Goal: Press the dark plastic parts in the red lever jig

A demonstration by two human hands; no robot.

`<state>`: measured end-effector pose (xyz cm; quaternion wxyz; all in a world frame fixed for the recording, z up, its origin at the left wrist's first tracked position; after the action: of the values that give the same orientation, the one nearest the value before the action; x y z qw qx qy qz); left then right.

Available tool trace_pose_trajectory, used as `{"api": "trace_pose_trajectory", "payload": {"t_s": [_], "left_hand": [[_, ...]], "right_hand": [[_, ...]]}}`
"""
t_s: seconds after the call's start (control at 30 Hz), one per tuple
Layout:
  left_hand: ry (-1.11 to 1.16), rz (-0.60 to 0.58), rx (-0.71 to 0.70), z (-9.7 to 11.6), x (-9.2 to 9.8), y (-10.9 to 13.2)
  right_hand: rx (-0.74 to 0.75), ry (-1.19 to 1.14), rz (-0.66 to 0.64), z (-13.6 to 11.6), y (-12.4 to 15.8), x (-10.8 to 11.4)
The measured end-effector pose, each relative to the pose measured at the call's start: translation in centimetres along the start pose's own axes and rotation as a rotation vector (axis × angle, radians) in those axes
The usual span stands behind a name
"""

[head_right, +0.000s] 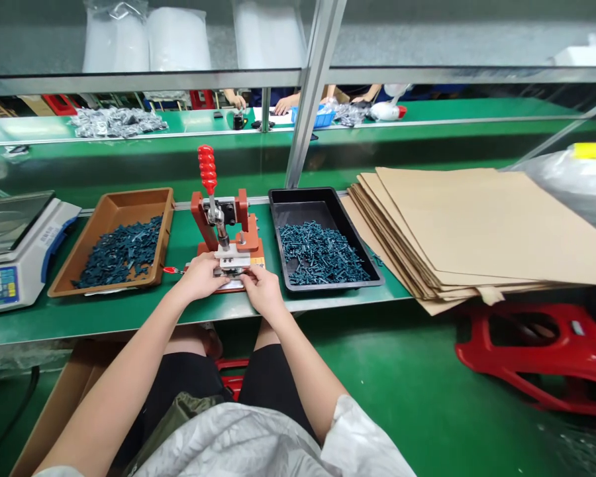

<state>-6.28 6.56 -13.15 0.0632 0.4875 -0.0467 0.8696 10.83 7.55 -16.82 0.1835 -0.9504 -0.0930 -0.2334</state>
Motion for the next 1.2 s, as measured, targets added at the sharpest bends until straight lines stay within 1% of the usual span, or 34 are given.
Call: {"api": "trace_pose_trajectory", "payload": {"t_s": [0.07,0.17,0.33,0.53,0.63,0.67,0.7,0.73,0.77,0.83,0.87,0.9,0.93,0.97,1.0,1.03,1.07,1.13,1.2], "left_hand": [[0.001,-0.005,0.009,-0.2,0.0,-0.1],[0.006,0.011,0.027,-0.2,-0.1,-0.1],[0.004,0.023,0.024,0.0,0.0,0.1],[-0.008,0.040,0.026,0.0,0.0,-0.2],[0.000,0.085,-0.028,0.5,-0.1,0.7],[0.003,0.126,-0.072,0.7,0.0,1.3],[0.002,0.203,-0.119,0.8,0.4,2.1],[-0.002,0.325,-0.153,0.7,1.2,3.2],[-0.004,0.487,-0.163,0.2,2.2,4.4],[0.039,0.825,-0.093,-1.8,4.4,6.7],[0.110,0.946,-0.030,-3.1,5.2,7.4],[0.219,1.012,0.033,-4.4,5.6,7.6],[0.355,1.023,0.080,-5.4,5.6,7.2],[0.501,0.996,0.108,-6.1,5.4,6.4],[0.635,0.945,0.117,-6.4,4.9,5.4],[0.732,0.886,0.113,-6.1,4.2,4.4],[0.774,0.829,0.097,-5.5,3.6,3.4],[0.710,0.728,0.065,-3.6,2.6,2.1],[0.535,0.609,0.035,-1.8,1.7,1.4]], "right_hand": [[0.023,0.024,0.000,0.1,-0.8,-0.3],[0.104,0.061,0.017,-0.1,-1.7,-1.0],[0.117,0.043,-0.018,-0.1,-2.6,-2.1],[0.178,0.084,0.000,-0.2,-2.6,-2.1],[0.195,0.086,-0.003,-0.4,-2.7,-2.0],[0.198,0.081,-0.007,-0.5,-2.7,-2.0],[0.202,0.074,-0.009,-0.7,-2.8,-1.9],[0.207,0.067,-0.011,-0.8,-2.8,-1.9],[0.214,0.059,-0.015,-0.9,-2.8,-1.8],[0.227,0.043,-0.023,-1.1,-2.8,-1.8],[0.228,0.034,-0.026,-1.1,-2.8,-1.8],[0.225,0.025,-0.028,-1.0,-2.8,-1.8],[0.218,0.017,-0.027,-1.0,-2.8,-1.7],[0.210,0.010,-0.026,-0.9,-2.8,-1.7],[0.201,0.004,-0.026,-0.8,-2.9,-1.7],[0.194,-0.003,-0.027,-0.8,-2.9,-1.7],[0.189,-0.010,-0.029,-0.7,-2.8,-1.7],[0.176,-0.027,-0.044,-0.7,-2.9,-1.7],[0.135,-0.042,-0.070,-0.4,-3.0,-1.8]]}}
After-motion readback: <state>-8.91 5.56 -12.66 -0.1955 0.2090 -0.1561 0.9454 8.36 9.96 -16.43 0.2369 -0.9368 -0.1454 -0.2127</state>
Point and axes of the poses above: each hand's wrist, its own y-axis away from the middle knuckle, its own x-axis out of the back of the hand, z = x × y, the point moved 6 cm from there along -y, towards the middle knuckle, and after that the axes turned 8 degrees about y, right-handed, at the moved point
